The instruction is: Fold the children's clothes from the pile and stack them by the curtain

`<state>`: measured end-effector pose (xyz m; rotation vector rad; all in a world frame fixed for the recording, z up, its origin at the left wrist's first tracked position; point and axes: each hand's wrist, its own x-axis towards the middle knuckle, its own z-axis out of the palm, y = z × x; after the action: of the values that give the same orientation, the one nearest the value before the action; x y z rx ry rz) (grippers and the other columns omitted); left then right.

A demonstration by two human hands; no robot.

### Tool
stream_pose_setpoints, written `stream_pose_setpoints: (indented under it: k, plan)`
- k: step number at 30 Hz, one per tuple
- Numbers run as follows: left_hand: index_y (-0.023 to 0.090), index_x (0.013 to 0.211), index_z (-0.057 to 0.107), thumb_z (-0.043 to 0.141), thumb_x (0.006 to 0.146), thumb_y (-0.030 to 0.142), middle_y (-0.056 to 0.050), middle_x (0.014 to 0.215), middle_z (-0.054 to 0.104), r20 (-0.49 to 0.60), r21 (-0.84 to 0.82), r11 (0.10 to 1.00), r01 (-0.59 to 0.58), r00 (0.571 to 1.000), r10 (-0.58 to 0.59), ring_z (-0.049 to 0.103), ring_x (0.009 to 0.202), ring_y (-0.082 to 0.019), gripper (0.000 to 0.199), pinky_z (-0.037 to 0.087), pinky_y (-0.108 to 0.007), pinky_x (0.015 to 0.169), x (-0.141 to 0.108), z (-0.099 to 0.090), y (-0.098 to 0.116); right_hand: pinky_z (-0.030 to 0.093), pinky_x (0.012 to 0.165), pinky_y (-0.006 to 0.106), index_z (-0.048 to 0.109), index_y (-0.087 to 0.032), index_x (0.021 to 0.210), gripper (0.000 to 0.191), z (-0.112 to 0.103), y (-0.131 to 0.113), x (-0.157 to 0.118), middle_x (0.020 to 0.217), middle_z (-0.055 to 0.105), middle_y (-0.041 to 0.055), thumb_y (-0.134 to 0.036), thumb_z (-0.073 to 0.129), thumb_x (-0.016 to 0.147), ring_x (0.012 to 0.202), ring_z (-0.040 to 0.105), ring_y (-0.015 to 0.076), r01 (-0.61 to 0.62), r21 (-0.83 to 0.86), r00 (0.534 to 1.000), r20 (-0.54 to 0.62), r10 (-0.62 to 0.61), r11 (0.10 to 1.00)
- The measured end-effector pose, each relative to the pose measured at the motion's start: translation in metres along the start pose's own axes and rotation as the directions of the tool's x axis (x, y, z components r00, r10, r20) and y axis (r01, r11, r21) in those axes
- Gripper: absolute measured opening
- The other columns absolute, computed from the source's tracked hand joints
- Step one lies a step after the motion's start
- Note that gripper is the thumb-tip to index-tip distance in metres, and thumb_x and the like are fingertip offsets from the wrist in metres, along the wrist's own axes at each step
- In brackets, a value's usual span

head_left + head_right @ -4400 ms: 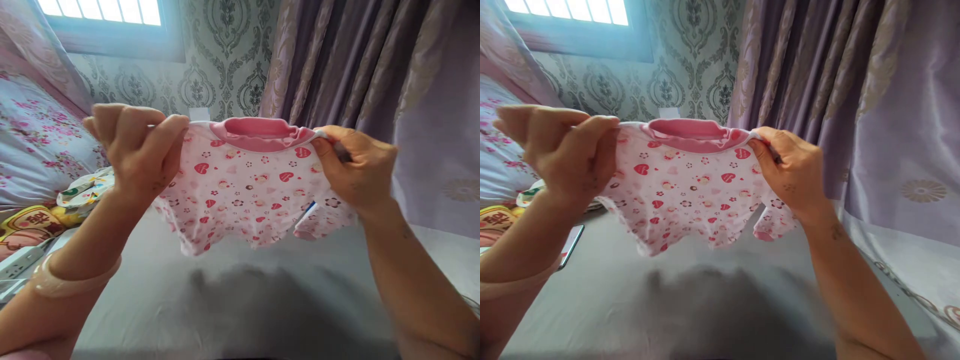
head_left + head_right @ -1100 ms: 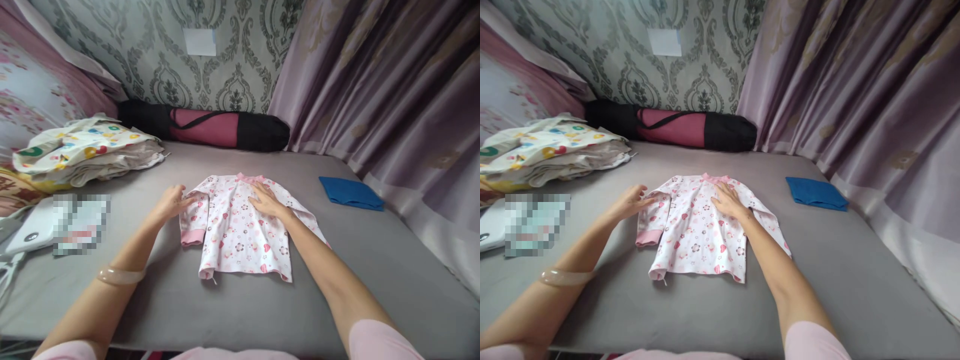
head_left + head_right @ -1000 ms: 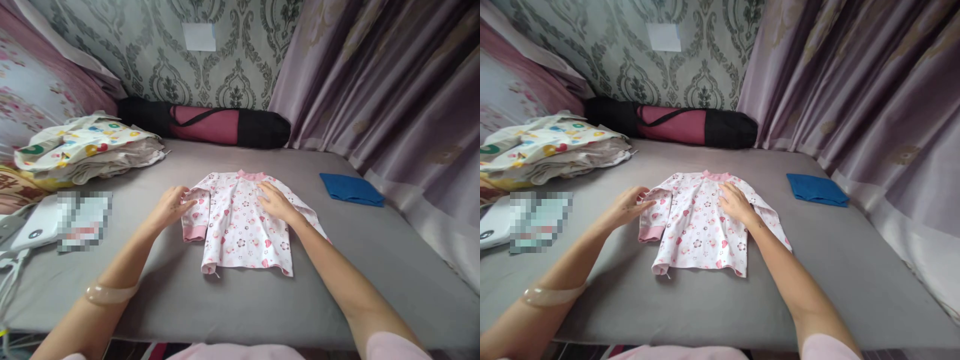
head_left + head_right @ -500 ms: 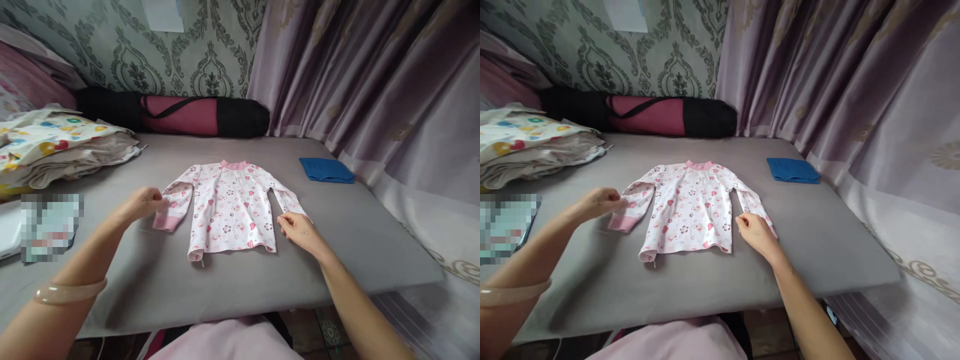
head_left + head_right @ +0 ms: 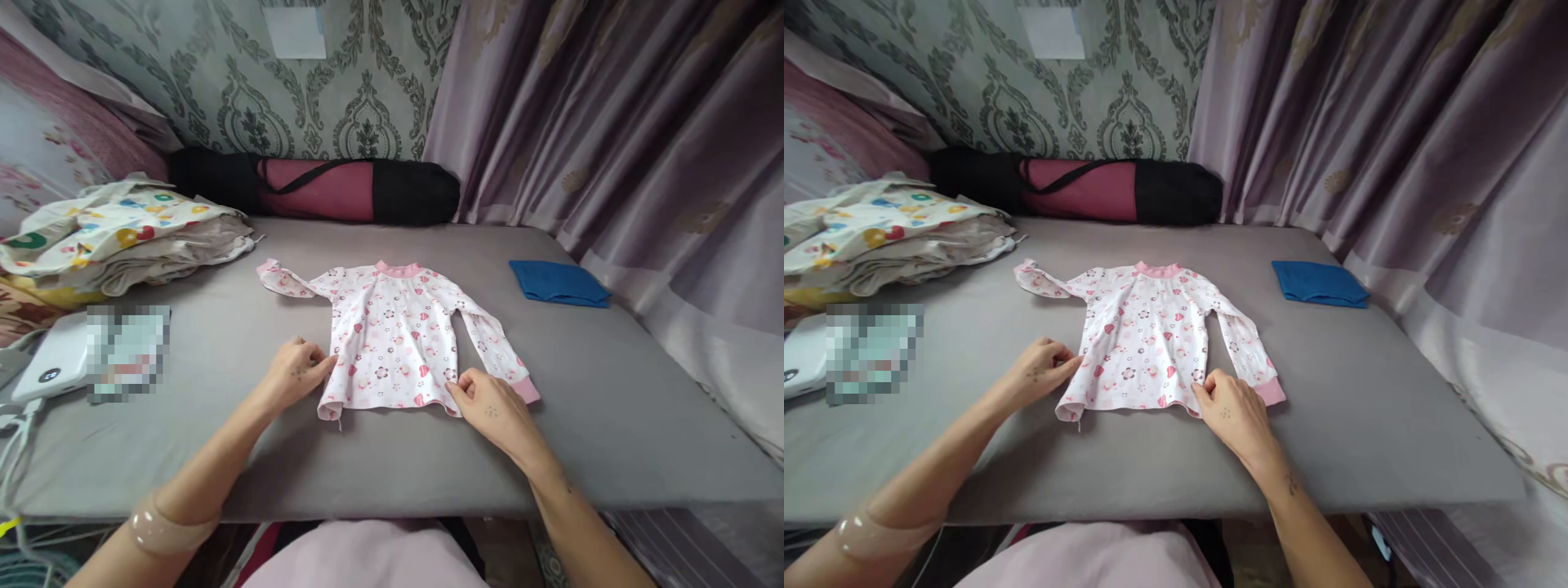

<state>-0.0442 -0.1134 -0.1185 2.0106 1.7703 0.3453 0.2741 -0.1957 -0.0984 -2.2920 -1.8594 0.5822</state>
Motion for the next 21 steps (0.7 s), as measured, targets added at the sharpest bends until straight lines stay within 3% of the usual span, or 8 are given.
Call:
stream_pose_setpoints:
  k: [2, 5, 7, 10, 14, 17, 19, 21]
  plan:
    - [0.018, 0.069, 0.068, 0.053, 0.077, 0.053, -0.011, 0.082, 0.064, -0.065, -0.002, 1.0, 0.018, 0.998, -0.018, 0.058, 0.085, -0.026, 0.039, 0.046, -0.035, 0.076, -0.007, 0.013, 0.01, 0.028, 0.056, 0.028, 0.052, -0.024, 0.07, 0.024, 0.002, 0.0, 0.0, 0.069, 0.066, 0.0007, -0.04, 0.051, 0.088, 0.063, 0.057, 0.0171, 0.007, 0.015, 1.0, -0.001, -0.007, 1.0]
    - [0.019, 0.066, 0.065, 0.058, 0.072, 0.05, -0.011, 0.083, 0.063, -0.088, -0.031, 0.999, 0.031, 0.996, -0.033, 0.057, 0.087, -0.026, 0.033, 0.046, -0.036, 0.078, -0.009, 0.016, 0.019, 0.029, 0.056, 0.027, 0.05, -0.024, 0.07, 0.023, 0.002, 0.002, 0.0, 0.068, 0.065, -0.001, -0.039, 0.051, 0.087, 0.062, 0.056, 0.0162, 0.018, 0.112, 1.0, -0.018, -0.016, 0.994]
    - [0.019, 0.062, 0.061, 0.058, 0.071, 0.048, -0.007, 0.075, 0.06, -0.042, -0.091, 0.995, 0.042, 0.998, -0.046, 0.056, 0.081, -0.023, 0.031, 0.044, -0.032, 0.072, -0.008, 0.011, 0.021, 0.031, 0.055, 0.026, 0.048, -0.024, 0.07, 0.025, 0.001, 0.006, 0.0, 0.065, 0.063, -0.0023, -0.042, 0.051, 0.087, 0.059, 0.055, 0.0147, 0.026, 0.217, 0.999, -0.027, -0.021, 0.976]
    - [0.019, 0.064, 0.054, 0.056, 0.072, 0.05, 0.0, 0.062, 0.052, 0.026, -0.226, 0.961, 0.16, 0.987, -0.158, 0.049, 0.062, -0.016, 0.031, 0.037, -0.026, 0.056, -0.006, 0.0, 0.02, 0.034, 0.052, 0.025, 0.047, -0.024, 0.071, 0.029, 0.0, 0.013, 0.002, 0.054, 0.057, -0.0044, -0.048, 0.05, 0.088, 0.048, 0.051, 0.0125, -0.009, 0.403, 1.0, 0.024, -0.001, 0.915]
    - [0.021, 0.074, 0.047, 0.059, 0.067, 0.055, 0.006, 0.056, 0.044, 0.075, -0.47, 0.823, 0.319, 0.943, -0.323, 0.038, 0.05, -0.01, 0.037, 0.026, -0.022, 0.046, -0.008, -0.017, 0.017, 0.03, 0.046, 0.023, 0.048, -0.024, 0.079, 0.028, -0.002, 0.024, 0.007, 0.042, 0.047, -0.0086, -0.051, 0.051, 0.085, 0.04, 0.043, 0.0112, -0.052, 0.566, 0.995, 0.102, -0.007, 0.823]
    - [0.021, 0.088, 0.05, 0.064, 0.061, 0.062, 0.006, 0.059, 0.049, 0.179, -0.526, 0.738, 0.422, 0.904, -0.389, 0.04, 0.048, -0.011, 0.051, 0.025, -0.021, 0.043, -0.012, -0.025, 0.013, 0.029, 0.044, 0.022, 0.048, -0.024, 0.09, 0.025, -0.003, 0.029, 0.01, 0.045, 0.045, -0.0108, -0.047, 0.052, 0.084, 0.039, 0.041, 0.0106, -0.052, 0.579, 0.993, 0.116, -0.019, 0.813]
    - [0.02, 0.097, 0.053, 0.067, 0.056, 0.067, 0.003, 0.066, 0.056, 0.216, -0.484, 0.747, 0.456, 0.889, -0.404, 0.044, 0.05, -0.012, 0.063, 0.026, -0.022, 0.042, -0.015, -0.027, 0.009, 0.029, 0.043, 0.023, 0.049, -0.023, 0.096, 0.025, -0.004, 0.029, 0.011, 0.048, 0.045, -0.011, -0.045, 0.052, 0.083, 0.04, 0.041, 0.0107, -0.054, 0.548, 0.989, 0.142, -0.03, 0.835]
    - [0.019, 0.101, 0.055, 0.068, 0.054, 0.069, 0.001, 0.072, 0.06, 0.232, -0.446, 0.783, 0.434, 0.901, -0.367, 0.049, 0.055, -0.014, 0.07, 0.029, -0.022, 0.044, -0.018, -0.028, 0.003, 0.029, 0.044, 0.023, 0.05, -0.023, 0.098, 0.024, -0.005, 0.029, 0.011, 0.05, 0.045, -0.0105, -0.043, 0.051, 0.084, 0.043, 0.041, 0.0109, -0.034, 0.485, 0.986, 0.161, -0.051, 0.874]
